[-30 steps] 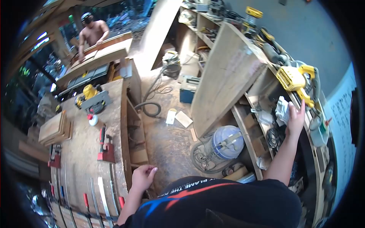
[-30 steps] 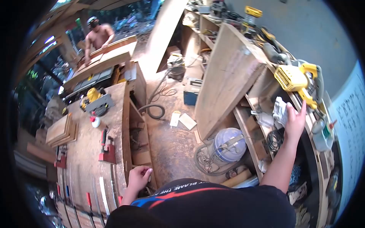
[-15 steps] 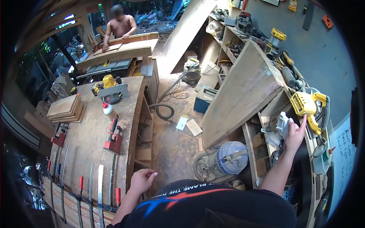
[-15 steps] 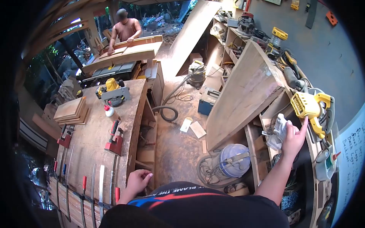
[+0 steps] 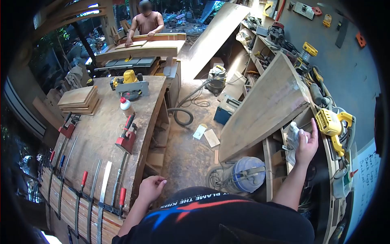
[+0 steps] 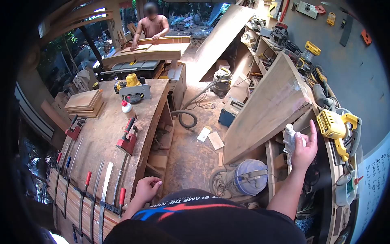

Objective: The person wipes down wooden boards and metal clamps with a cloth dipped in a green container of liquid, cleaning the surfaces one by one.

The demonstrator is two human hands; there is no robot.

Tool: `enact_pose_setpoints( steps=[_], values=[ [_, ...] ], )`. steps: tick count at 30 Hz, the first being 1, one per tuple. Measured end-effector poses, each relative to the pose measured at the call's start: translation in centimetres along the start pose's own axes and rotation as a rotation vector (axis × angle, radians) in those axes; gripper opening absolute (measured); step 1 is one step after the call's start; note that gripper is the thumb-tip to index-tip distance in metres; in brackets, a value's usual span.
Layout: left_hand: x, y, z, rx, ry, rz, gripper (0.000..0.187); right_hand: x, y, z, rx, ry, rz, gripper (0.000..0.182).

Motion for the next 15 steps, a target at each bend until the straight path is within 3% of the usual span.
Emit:
enact_pose_setpoints(
  steps=[5, 10, 14, 15],
  values=[
    [-0.1, -1.9, 1.2, -0.052, 0.021, 0.045, 0.024, 4.7, 0.8, 0.4, 0.028, -0.194, -0.045, 0.056],
    [-1.0, -3.3, 2.3, -0.093, 0.088, 0.060, 0.023, 9.0, 0.7, -1.5, -0.004, -0.274, -0.313, 0.023],
    [-1.4, -4.9, 2.8, -0.130, 0.129, 0.142, 0.023, 10.1, -1.8, -4.9, 0.014, -0.186, -0.695, 0.028],
    [-1.5, -5.0, 2.4, -0.136, 0.144, 0.161, 0.023, 11.6, -2.1, -5.6, -0.016, -0.237, -0.635, 0.029]
  ],
)
Point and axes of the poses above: each hand's wrist, its own z-axis away from the middle knuckle, its own x-axis out of the palm, y = z × x, the point moved 9 cm from there along -z, towards the middle knuckle, and after that the axes turned 14 degrees about -x, right-handed, at the moved point
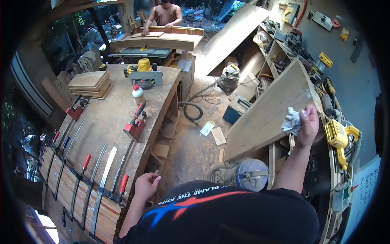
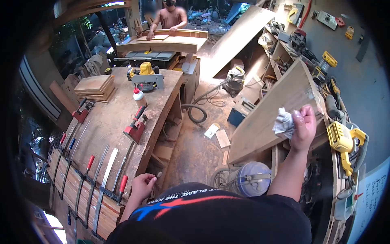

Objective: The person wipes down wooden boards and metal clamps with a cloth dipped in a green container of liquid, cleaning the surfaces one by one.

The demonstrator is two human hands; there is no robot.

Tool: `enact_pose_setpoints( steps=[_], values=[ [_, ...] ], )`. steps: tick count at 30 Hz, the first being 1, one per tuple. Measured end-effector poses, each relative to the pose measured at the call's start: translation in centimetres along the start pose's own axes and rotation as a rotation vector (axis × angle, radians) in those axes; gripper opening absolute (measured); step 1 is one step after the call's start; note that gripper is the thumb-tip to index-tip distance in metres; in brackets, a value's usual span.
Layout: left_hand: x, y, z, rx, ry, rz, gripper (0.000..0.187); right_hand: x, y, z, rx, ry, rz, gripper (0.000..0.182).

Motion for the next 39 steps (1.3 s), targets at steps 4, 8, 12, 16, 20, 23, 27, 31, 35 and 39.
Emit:
enact_pose_setpoints(
  steps=[4, 8, 12, 16, 20, 23, 27, 31, 35, 39],
  values=[
    [-0.6, -1.1, 1.3, -0.030, 0.041, -0.043, 0.024, 4.2, 3.5, 0.1, 0.058, -0.141, 0.124, 0.030],
    [-0.7, -1.9, 1.8, -0.086, 0.048, -0.054, 0.025, 5.6, 5.2, 1.5, 0.114, -0.158, -0.061, 0.027],
    [-1.2, -2.0, 2.3, -0.036, 0.126, -0.068, 0.024, 7.7, 14.2, 6.4, 0.308, -0.258, -0.066, 0.023],
    [-1.4, -6.2, 1.6, -0.093, 0.155, 0.325, 0.060, 7.7, 16.8, 7.4, 0.480, -0.095, -0.225, 0.022],
    [-7.7, -5.7, 1.4, -0.101, -0.145, 1.753, 0.118, 9.4, 13.7, 3.9, 0.535, 0.084, -0.869, 0.052],
    [-12.3, -5.2, 1.6, 0.020, -0.024, 1.716, 0.119, 9.7, 18.0, 4.5, 0.578, 0.168, -0.623, 0.049],
    [-9.1, -5.7, 1.6, -0.082, -0.098, 1.704, 0.119, 13.7, 25.5, 14.4, 0.918, -0.003, -0.545, 0.033],
    [-0.3, -9.4, 1.3, -0.307, -0.168, 1.681, 0.120, 16.3, 30.6, 33.5, 1.346, -0.164, -0.427, 0.029],
    [3.2, -8.7, 2.3, -0.443, -0.202, 1.590, 0.121, 15.5, 29.0, 42.3, 1.534, -0.296, -0.416, 0.024],
    [3.7, -12.4, -1.6, -0.488, -0.053, 0.604, 0.098, 13.5, 30.4, 43.0, 1.453, -0.331, -0.348, 0.025]
  ],
)
Point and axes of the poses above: each hand's wrist, its own z-axis away from the middle knuckle, its own x-axis out of the palm, y = z × x, the point moved 9 cm from there along -z, towards the middle knuckle, and after that the axes turned 14 degrees about -x, right-handed, at the moved point
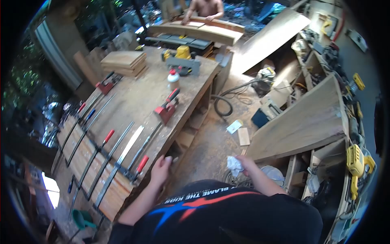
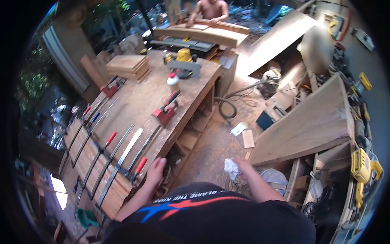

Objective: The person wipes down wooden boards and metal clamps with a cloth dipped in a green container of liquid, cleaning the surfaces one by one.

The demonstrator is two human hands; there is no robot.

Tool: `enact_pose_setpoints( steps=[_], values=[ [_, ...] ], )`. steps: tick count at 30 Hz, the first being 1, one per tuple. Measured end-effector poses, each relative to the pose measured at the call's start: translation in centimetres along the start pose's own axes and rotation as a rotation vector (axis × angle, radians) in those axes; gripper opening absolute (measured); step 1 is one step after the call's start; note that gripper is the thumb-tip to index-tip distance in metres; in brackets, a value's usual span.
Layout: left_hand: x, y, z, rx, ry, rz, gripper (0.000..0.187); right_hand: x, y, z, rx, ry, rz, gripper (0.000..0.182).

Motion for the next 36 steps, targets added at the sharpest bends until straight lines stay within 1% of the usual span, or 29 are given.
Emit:
enact_pose_setpoints(
  steps=[1, 2, 3, 4, 5, 6, 8, 10, 11, 12, 13, 14, 15, 16, 18, 20, 21, 23, 25, 26, 28, 29, 30, 31, 32, 33, 34, 35, 36],
  values=[
    [0.8, 7.1, 4.2, 0.396, 0.224, -0.581, 0.102, 0.0, -1.2, -0.6, -0.037, -0.010, 0.046, 0.026],
    [2.7, 13.0, 9.0, 0.495, 0.358, -0.881, 0.106, 0.6, -2.4, -0.8, -0.028, -0.023, 0.050, 0.027],
    [4.4, 16.6, 10.5, 0.719, 0.432, -1.122, 0.107, 1.8, -3.6, -1.1, -0.036, -0.027, 0.043, 0.029],
    [5.7, 19.6, 11.3, 0.842, 0.439, -1.284, 0.108, 3.6, -4.5, -1.3, -0.060, -0.059, 0.074, 0.031],
    [6.3, 22.1, 10.7, 0.866, 0.462, -1.417, 0.108, 4.7, -5.7, -1.4, -0.116, -0.058, 0.073, 0.033],
    [5.8, 24.6, 10.2, 0.840, 0.545, -1.536, 0.110, 4.4, -7.6, -1.2, -0.216, -0.014, 0.039, 0.035],
    [3.6, 33.5, 9.2, 0.845, 0.767, -1.727, 0.113, 5.3, -10.2, 0.2, -0.313, 0.003, 0.020, 0.038],
    [-4.0, 41.4, 9.4, 0.766, 1.026, -1.786, 0.114, 5.6, -10.6, 0.4, -0.379, -0.033, 0.132, 0.043],
    [-8.4, 45.0, 10.1, 0.613, 1.205, -1.876, 0.108, 6.0, -11.7, 0.5, -0.398, -0.039, 0.120, 0.043],
    [-15.6, 48.4, 9.2, 0.767, 1.455, -1.752, 0.093, 5.9, -12.3, 1.8, -0.398, -0.045, 0.109, 0.042],
    [-17.4, 50.1, 14.9, 0.561, 1.540, -1.675, 0.076, 5.5, -11.5, 3.2, -0.379, -0.045, 0.097, 0.042],
    [-20.3, 50.9, 18.2, 0.205, 1.682, -1.711, 0.072, 4.2, -10.5, 2.8, -0.426, -0.040, 0.095, 0.040],
    [-24.6, 52.1, 19.7, 0.027, 1.767, -1.628, 0.081, 3.2, -9.8, 3.1, -0.405, -0.025, 0.098, 0.039],
    [-26.2, 51.7, 20.8, -0.061, 1.553, -1.634, 0.079, 2.3, -9.1, 3.4, -0.390, 0.002, 0.087, 0.037],
    [-24.0, 52.6, 21.0, -0.035, 1.341, -1.604, 0.074, -0.4, -5.7, 4.7, -0.355, 0.067, 0.028, 0.033],
    [-23.0, 50.5, 22.1, 0.062, 1.360, -1.453, 0.067, -1.4, -3.4, 4.1, -0.318, 0.039, 0.014, 0.028],
    [-21.8, 49.6, 21.3, 0.288, 1.355, -1.427, 0.053, -1.0, -3.3, 3.6, -0.297, 0.046, 0.006, 0.026],
    [-16.0, 45.0, 21.4, 0.477, 1.084, -1.227, 0.045, -1.1, -1.9, 4.9, -0.226, 0.082, -0.010, 0.021],
    [-12.7, 38.5, 17.2, 0.702, 0.740, -1.091, 0.045, 0.9, -2.0, 5.6, -0.205, -0.003, -0.003, 0.019],
    [-9.5, 34.5, 16.6, 0.514, 0.604, -1.059, 0.043, 1.7, -2.3, 5.1, -0.207, -0.030, 0.013, 0.021],
    [-4.5, 26.3, 13.3, 0.502, 0.284, -0.955, 0.047, 2.9, -3.5, 4.7, -0.266, -0.028, 0.074, 0.026],
    [-2.0, 22.2, 11.9, 0.455, 0.197, -0.944, 0.047, 3.7, -4.4, 4.7, -0.320, -0.003, 0.118, 0.029],
    [0.5, 18.4, 11.0, 0.427, 0.035, -0.786, 0.044, 4.1, -5.3, 5.1, -0.368, 0.025, 0.165, 0.033],
    [3.1, 14.8, 10.3, 0.391, -0.125, -0.626, 0.042, 3.6, -8.6, 6.0, -0.609, 0.134, 0.444, 0.043],
    [5.0, 11.8, 9.6, 0.352, -0.196, -0.527, 0.040, 4.1, -12.0, 7.6, -0.837, 0.238, 0.727, 0.054],
    [6.5, 9.3, 9.1, 0.307, -0.267, -0.430, 0.038, 4.1, -13.6, 8.1, -0.868, 0.216, 0.522, 0.069],
    [7.8, 7.2, 8.8, 0.259, -0.338, -0.319, 0.038, 5.7, -17.9, 11.0, -0.902, 0.168, 0.450, 0.087],
    [8.3, 6.2, 9.1, 0.288, -0.354, -0.351, 0.039, 7.3, -22.2, 13.9, -0.933, 0.118, 0.377, 0.107],
    [8.1, 5.2, 9.3, 0.279, -0.341, -0.370, 0.040, 9.0, -26.8, 16.8, -1.002, 0.091, 0.478, 0.121]
  ],
)
Point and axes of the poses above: each hand's wrist, its own z-axis away from the middle knuckle, its own x-axis out of the palm, y = z × x, the point moved 9 cm from there along -z, towards the middle knuckle, and after that the axes turned 14 degrees about -x, right-handed, at the moved point
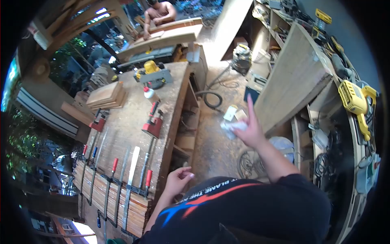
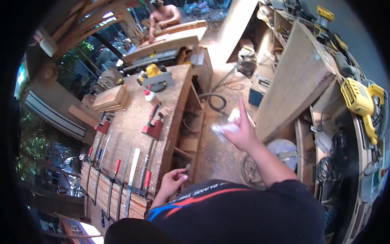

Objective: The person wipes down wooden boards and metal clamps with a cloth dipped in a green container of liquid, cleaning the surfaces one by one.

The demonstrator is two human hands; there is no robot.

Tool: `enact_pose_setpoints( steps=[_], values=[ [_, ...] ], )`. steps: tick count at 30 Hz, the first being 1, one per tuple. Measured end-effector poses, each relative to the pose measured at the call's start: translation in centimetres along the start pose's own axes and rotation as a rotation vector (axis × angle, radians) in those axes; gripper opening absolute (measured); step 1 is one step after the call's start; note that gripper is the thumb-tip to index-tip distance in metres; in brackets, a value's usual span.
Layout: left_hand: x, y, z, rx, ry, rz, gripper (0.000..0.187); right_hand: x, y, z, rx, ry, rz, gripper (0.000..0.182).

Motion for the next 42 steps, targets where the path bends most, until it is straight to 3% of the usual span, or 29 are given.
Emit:
enact_pose_setpoints(
  steps=[3, 6, 9, 11, 13, 15, 17, 18, 19, 21, 22, 24, 27, 29, 32, 34, 36, 40, 42],
  values=[
    [-1.2, -0.9, 0.0, -0.050, 0.015, -0.036, 0.041, -1.7, -14.4, -5.6, -0.548, -0.026, -0.071, 0.133],
    [-2.1, 1.1, -0.4, 0.004, 0.041, -0.051, 0.039, -2.3, -20.3, -8.2, -0.733, 0.006, -0.199, 0.133],
    [-2.9, 4.5, 1.0, 0.030, 0.141, -0.065, 0.039, 0.6, -17.2, -7.8, -0.623, -0.090, -0.300, 0.125],
    [-2.7, 4.0, 0.8, 0.076, 0.199, -0.109, 0.040, 3.1, -11.1, -5.8, -0.427, -0.114, -0.321, 0.117],
    [-2.1, 2.5, 0.4, 0.108, 0.214, -0.106, 0.043, 5.0, -5.7, -3.1, -0.085, -0.104, -0.564, 0.116],
    [-2.1, 2.1, 1.9, 0.194, 0.273, -0.168, 0.048, 5.8, -2.3, -0.6, 0.013, -0.154, -0.530, 0.116],
    [-3.7, 4.8, 3.2, 0.378, 0.376, -0.310, 0.056, 6.8, -1.3, -0.4, 0.047, -0.209, -0.485, 0.118],
    [-5.6, 4.9, 2.9, 0.445, 0.424, -0.223, 0.066, 6.7, -1.8, -1.6, 0.043, -0.241, -0.443, 0.119],
    [-7.0, 9.6, 4.6, 0.414, 0.516, -0.428, 0.069, 5.9, -2.6, -2.7, 0.045, -0.264, -0.389, 0.120],
    [-11.7, 10.2, 2.8, 0.354, 0.580, -0.348, 0.067, 5.9, -7.3, -6.7, -0.094, -0.227, -0.533, 0.125],
    [-12.7, 11.7, 2.4, 0.343, 0.600, -0.295, 0.068, 4.6, -9.2, -8.6, -0.258, -0.195, -0.321, 0.129],
    [-13.6, 13.6, 1.3, 0.422, 0.557, -0.294, 0.066, 0.7, -15.2, -10.1, -0.397, -0.029, -0.190, 0.131],
    [-11.3, 13.0, 0.4, 0.476, 0.493, -0.313, 0.063, -7.2, -18.3, -5.2, -0.421, 0.276, -0.198, 0.125],
    [-9.3, 10.7, -0.7, 0.475, 0.416, -0.347, 0.058, -13.7, -18.8, -0.4, -0.660, 0.565, 0.090, 0.110],
    [-7.0, 7.0, -1.4, 0.399, 0.260, -0.292, 0.057, -21.2, -20.4, 7.0, -0.582, 0.830, 0.383, 0.111],
    [-5.4, 6.9, -0.8, 0.386, 0.147, -0.349, 0.056, -28.2, -17.5, 10.1, -0.202, 1.071, 0.591, 0.108],
    [-4.1, 7.8, 0.7, 0.390, 0.056, -0.316, 0.055, -29.8, -18.6, 10.8, 0.091, 1.052, 0.979, 0.103],
    [-4.6, 9.0, 3.1, 0.597, 0.060, -0.461, 0.056, -30.5, -17.9, 9.9, 0.045, 0.902, 0.975, 0.088],
    [-5.8, 9.2, 5.9, 0.657, 0.085, -0.456, 0.056, -33.3, -16.5, 9.9, -0.009, 0.967, 0.979, 0.090]
  ],
)
Point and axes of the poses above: each hand's wrist, its own z-axis away from the middle knuckle, its own x-axis out of the palm, y = z × x, the point moved 9 cm from there along -z, towards the middle knuckle, and after that the axes turned 14 degrees about -x, right-handed, at the moved point
